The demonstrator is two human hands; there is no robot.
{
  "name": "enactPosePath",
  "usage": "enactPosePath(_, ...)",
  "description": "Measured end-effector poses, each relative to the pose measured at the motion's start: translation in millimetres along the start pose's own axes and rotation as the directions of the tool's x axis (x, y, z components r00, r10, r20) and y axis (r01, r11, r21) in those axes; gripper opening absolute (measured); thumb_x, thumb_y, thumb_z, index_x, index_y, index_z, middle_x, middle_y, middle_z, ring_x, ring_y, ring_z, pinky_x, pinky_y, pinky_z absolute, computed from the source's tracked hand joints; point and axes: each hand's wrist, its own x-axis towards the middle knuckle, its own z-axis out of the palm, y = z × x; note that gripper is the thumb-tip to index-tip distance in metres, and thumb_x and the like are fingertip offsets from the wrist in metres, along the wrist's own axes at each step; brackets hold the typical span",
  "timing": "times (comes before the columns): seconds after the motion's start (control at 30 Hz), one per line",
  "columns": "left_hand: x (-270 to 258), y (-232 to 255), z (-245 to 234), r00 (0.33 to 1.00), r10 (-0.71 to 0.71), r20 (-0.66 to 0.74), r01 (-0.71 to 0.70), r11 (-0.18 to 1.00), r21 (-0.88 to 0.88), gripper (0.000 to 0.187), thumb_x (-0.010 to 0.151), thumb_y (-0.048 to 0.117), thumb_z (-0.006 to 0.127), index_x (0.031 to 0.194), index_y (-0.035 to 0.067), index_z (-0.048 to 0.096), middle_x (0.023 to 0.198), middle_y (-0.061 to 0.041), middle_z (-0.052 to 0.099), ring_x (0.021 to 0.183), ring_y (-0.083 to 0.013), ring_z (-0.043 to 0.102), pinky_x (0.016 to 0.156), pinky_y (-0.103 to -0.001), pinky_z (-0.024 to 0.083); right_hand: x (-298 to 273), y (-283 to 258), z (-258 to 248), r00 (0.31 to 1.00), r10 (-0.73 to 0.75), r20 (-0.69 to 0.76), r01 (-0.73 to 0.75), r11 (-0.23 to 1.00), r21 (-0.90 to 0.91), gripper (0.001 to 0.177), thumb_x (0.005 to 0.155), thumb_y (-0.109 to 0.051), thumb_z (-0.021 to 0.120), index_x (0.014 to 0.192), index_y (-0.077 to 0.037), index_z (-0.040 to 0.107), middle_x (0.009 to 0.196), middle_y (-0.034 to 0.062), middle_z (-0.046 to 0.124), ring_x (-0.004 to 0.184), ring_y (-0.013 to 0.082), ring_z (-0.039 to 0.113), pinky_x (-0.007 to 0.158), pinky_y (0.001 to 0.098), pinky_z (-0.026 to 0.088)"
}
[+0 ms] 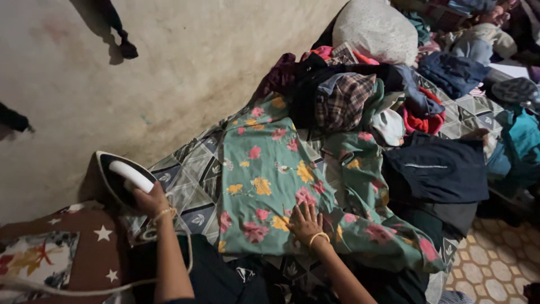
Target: The person irons a dark blue garment and then a green floral dress on a patterned surface. They use a white electric iron, repeatedly smoothing and repositioning the garments to remove wrinkles.
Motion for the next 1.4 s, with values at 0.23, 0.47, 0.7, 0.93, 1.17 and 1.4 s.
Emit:
enactPosePath(0.23, -58.6, 72.9, 33.0, 0.96, 0.066, 0.273, 0.076, 0.875, -0.477, 0.064, 0.099, 0.024, 0.069, 0.148, -0.004, 0.039, 0.096, -0.014, 0.069, 0.071, -0.0194, 0.072, 0.059, -0.033, 0.063, -6.9, -7.4, -7.0, 1.0, -0.003, -0.017, 0.003, 1.0, -0.018, 0.089, 0.094, -0.066, 0.054, 0.163, -0.024, 0.019, 0.173, 0.0096, 0.0, 0.159, 0.036, -0.003, 0.124, 0.0623, 0.006)
enactPosePath(0.47, -153.7, 62.2, 144.0, 0.675, -0.156, 0.722, 0.533, 0.779, -0.33, 0.037, 0.093, 0.029, 0.069, 0.115, 0.0, 0.061, 0.078, -0.01, 0.064, 0.058, -0.0191, 0.065, 0.051, -0.034, 0.057, -13.7, -3.8, -27.0, 0.991, -0.126, -0.054, 0.125, 0.992, -0.023, 0.066, 0.091, -0.054, 0.059, 0.148, -0.023, 0.045, 0.16, 0.0082, 0.027, 0.15, 0.0346, 0.019, 0.12, 0.0556, 0.023)
enactPosePath(0.7, -174.5, -12.7, 158.5, 0.685, 0.137, 0.716, -0.43, 0.869, 0.245, 0.055, 0.093, 0.055, 0.068, 0.093, 0.0, 0.074, 0.093, -0.027, 0.069, 0.085, -0.0441, 0.067, 0.073, -0.05, 0.054, -10.0, 11.7, -56.9, 0.753, -0.244, -0.612, 0.424, 0.89, 0.166, 0.032, 0.087, -0.028, 0.073, 0.112, -0.009, 0.072, 0.121, 0.0152, 0.07, 0.111, 0.0392, 0.066, 0.094, 0.0459, 0.053)
enactPosePath(0.93, -51.6, -7.5, 118.2, 0.707, 0.039, 0.706, -0.216, 0.963, 0.162, 0.049, 0.099, 0.049, 0.054, 0.113, 0.004, 0.069, 0.111, -0.015, 0.075, 0.104, -0.0338, 0.071, 0.086, -0.045, 0.055, 27.0, -128.2, -93.4, 0.884, -0.024, -0.467, 0.271, 0.84, 0.47, 0.051, 0.09, -0.037, 0.071, 0.134, -0.015, 0.059, 0.121, 0.013, 0.072, 0.105, 0.0376, 0.07, 0.085, 0.0478, 0.056)
enactPosePath(1.17, -41.3, -20.5, 109.2, 0.769, 0.135, 0.625, -0.148, 0.988, -0.032, 0.045, 0.1, 0.044, 0.06, 0.121, 0.004, 0.063, 0.117, -0.015, 0.072, 0.106, -0.03, 0.072, 0.09, -0.04, 0.056, 66.2, -213.0, -95.3, 0.974, 0.116, -0.195, -0.041, 0.935, 0.352, 0.066, 0.092, -0.037, 0.065, 0.152, -0.024, 0.041, 0.126, 0.0289, 0.058, 0.105, 0.0516, 0.063, 0.088, 0.0563, 0.052)
enactPosePath(1.4, -19.8, 30.1, 89.6, 0.792, 0.235, 0.563, -0.159, 0.971, -0.18, 0.043, 0.101, 0.039, 0.058, 0.129, 0.006, 0.06, 0.128, -0.015, 0.067, 0.103, -0.028, 0.073, 0.083, -0.039, 0.059, 62.4, -229.9, -55.6, 0.96, 0.048, -0.274, 0.015, 0.974, 0.224, 0.056, 0.094, -0.033, 0.06, 0.148, -0.033, 0.046, 0.12, 0.0235, 0.063, 0.097, 0.0476, 0.067, 0.078, 0.0558, 0.056)
